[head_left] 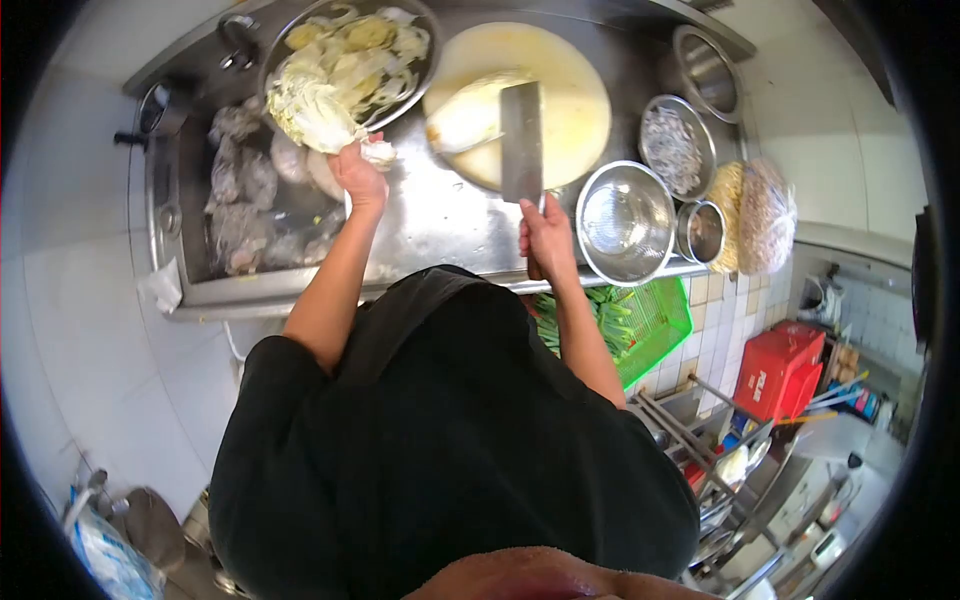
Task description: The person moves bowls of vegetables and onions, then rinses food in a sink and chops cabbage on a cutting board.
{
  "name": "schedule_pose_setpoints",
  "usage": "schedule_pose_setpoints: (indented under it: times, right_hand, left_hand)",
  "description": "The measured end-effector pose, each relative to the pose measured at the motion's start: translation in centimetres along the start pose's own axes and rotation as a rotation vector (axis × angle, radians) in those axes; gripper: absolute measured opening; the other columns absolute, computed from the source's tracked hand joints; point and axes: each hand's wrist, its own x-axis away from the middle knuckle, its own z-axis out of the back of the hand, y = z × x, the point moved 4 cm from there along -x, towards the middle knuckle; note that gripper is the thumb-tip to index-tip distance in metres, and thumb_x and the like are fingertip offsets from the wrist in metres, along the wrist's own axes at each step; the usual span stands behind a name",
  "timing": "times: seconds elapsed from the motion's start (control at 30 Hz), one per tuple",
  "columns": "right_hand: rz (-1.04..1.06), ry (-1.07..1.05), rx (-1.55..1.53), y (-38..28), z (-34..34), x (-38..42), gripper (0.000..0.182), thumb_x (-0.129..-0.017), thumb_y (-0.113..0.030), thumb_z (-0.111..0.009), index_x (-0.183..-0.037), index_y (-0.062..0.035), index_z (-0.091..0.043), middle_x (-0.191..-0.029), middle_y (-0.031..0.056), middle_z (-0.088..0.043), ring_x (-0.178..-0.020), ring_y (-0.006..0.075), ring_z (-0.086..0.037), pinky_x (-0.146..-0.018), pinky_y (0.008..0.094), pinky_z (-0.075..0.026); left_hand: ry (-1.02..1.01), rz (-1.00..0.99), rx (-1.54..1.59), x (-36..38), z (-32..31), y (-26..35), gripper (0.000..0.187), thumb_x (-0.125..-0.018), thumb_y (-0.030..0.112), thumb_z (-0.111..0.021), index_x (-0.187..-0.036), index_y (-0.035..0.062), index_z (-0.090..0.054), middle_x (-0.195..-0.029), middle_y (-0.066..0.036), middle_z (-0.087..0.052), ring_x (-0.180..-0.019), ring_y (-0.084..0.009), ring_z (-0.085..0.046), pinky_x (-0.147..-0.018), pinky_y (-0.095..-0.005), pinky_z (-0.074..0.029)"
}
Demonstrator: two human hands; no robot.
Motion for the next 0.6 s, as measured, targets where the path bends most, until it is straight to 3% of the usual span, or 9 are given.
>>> schedule_pose_setpoints:
  times: [0.1, 0.17, 0.23, 0.3, 0.37, 0.43, 0.5, 0.57, 0.6]
  right_hand:
    - [0.015, 0.008, -0.005, 2.6, 1.1, -1.7, 0.017, -0.097, -0.022, -0.063, -0.099, -0.0069, -0.054, -0.059, 0.0001, -0.05, -0.045, 0.0108, -0.049, -0.04, 0.0279, -0.041]
    - [0.006, 0.048, 0.021, 2.0, 0.9, -1.0, 0.018, -0.098, -0.022, -0.062, -0.092, -0.0087, -0.051, -0.06, -0.0003, -0.05, -0.044, 0.0098, -0.048, -0.039, 0.0266, -0.041]
    - [0.032, -0.01, -0.041, 1.4, 0.7, -0.8, 0.014, -0.099, -0.019, -0.06, -0.095, -0.0084, -0.052, -0.061, 0.0001, -0.05, -0.045, 0.0103, -0.047, -0.039, 0.0261, -0.041]
    - [0.096, -0.044, 0.009, 0.6, 0.4, -0.3, 0.013, -0.099, -0.019, -0.059, -0.099, -0.0064, -0.054, -0.062, 0.001, -0.05, -0.046, 0.0109, -0.049, -0.04, 0.0259, -0.042]
    - [0.094, -0.049, 0.049, -0.3, 0.1, 0.1, 0.015, -0.099, -0.02, -0.06, -0.099, -0.0061, -0.054, -0.063, 0.0009, -0.05, -0.046, 0.0108, -0.049, -0.041, 0.026, -0.042]
    - [0.111, -0.061, 0.034, 0.1, 0.5, -0.3, 0.018, -0.098, -0.022, -0.061, -0.098, -0.0061, -0.054, -0.063, 0.0008, -0.051, -0.047, 0.0108, -0.05, -0.041, 0.0259, -0.042]
    - [0.117, -0.042, 0.052, 0.2, 1.0, -0.4, 0.018, -0.097, -0.02, -0.062, -0.098, -0.005, -0.053, -0.063, 0.0016, -0.053, -0.046, 0.0109, -0.05, -0.042, 0.0262, -0.042]
    - [0.146, -0.052, 0.074, -0.6, 1.0, 0.3, 0.016, -0.096, -0.016, -0.063, -0.099, -0.0036, -0.053, -0.063, 0.0021, -0.054, -0.046, 0.011, -0.05, -0.043, 0.0263, -0.041]
    - [0.173, -0.041, 0.083, -0.6, 1.4, 0.7, 0.014, -0.094, -0.012, -0.062, -0.099, -0.0024, -0.054, -0.063, 0.0025, -0.054, -0.046, 0.0111, -0.05, -0.043, 0.0261, -0.041]
  left_hand:
    - [0.046, -0.107, 0.081, 0.9, 8.9, 4.6, 0.034, -0.087, 0.005, -0.047, -0.12, -0.0013, -0.052, -0.109, -0.016, -0.061, -0.095, -0.0307, -0.064, -0.086, -0.0429, -0.051]
    - [0.138, -0.377, -0.634, 2.1, 21.3, 6.9, 0.031, -0.08, 0.0, -0.057, -0.11, -0.0023, -0.063, -0.111, -0.02, -0.063, -0.102, -0.0373, -0.062, -0.091, -0.0469, -0.049]
    - [0.092, -0.683, -1.634, 7.1, 25.0, 13.3, 0.036, -0.073, -0.002, -0.062, -0.109, 0.0002, -0.066, -0.107, -0.021, -0.064, -0.108, -0.0397, -0.059, -0.094, -0.0474, -0.046]
    - [0.205, -0.666, -1.617, 9.7, 31.9, 16.2, 0.047, -0.065, -0.002, -0.065, -0.111, 0.0018, -0.067, -0.108, -0.022, -0.064, -0.111, -0.0419, -0.055, -0.096, -0.0482, -0.043]
    - [0.386, -0.454, -1.748, 11.4, 41.8, 15.4, 0.04, -0.076, 0.003, -0.065, -0.116, -0.0012, -0.063, -0.105, -0.022, -0.064, -0.108, -0.0391, -0.056, -0.094, -0.0479, -0.043]
    - [0.949, -0.106, -0.844, 12.1, 54.5, 12.8, 0.045, -0.086, 0.021, -0.066, -0.123, -0.0038, -0.057, -0.108, -0.024, -0.062, -0.108, -0.036, -0.056, -0.092, -0.0491, -0.044]
    - [0.885, 0.085, -1.201, 12.4, 51.4, 14.4, 0.063, -0.089, 0.044, -0.065, -0.126, -0.0054, -0.052, -0.112, -0.027, -0.059, -0.112, -0.0352, -0.056, -0.096, -0.0487, -0.044]
    - [1.05, 0.532, -1.853, 11.5, 44.3, 15.6, 0.071, -0.087, 0.05, -0.065, -0.125, -0.0087, -0.051, -0.118, -0.031, -0.057, -0.115, -0.0429, -0.053, -0.099, -0.0496, -0.043]
    - [0.805, 0.288, -2.003, 10.7, 40.8, 15.6, 0.073, -0.084, 0.041, -0.073, -0.13, -0.0095, -0.049, -0.13, -0.032, -0.053, -0.124, -0.0444, -0.049, -0.107, -0.0497, -0.039]
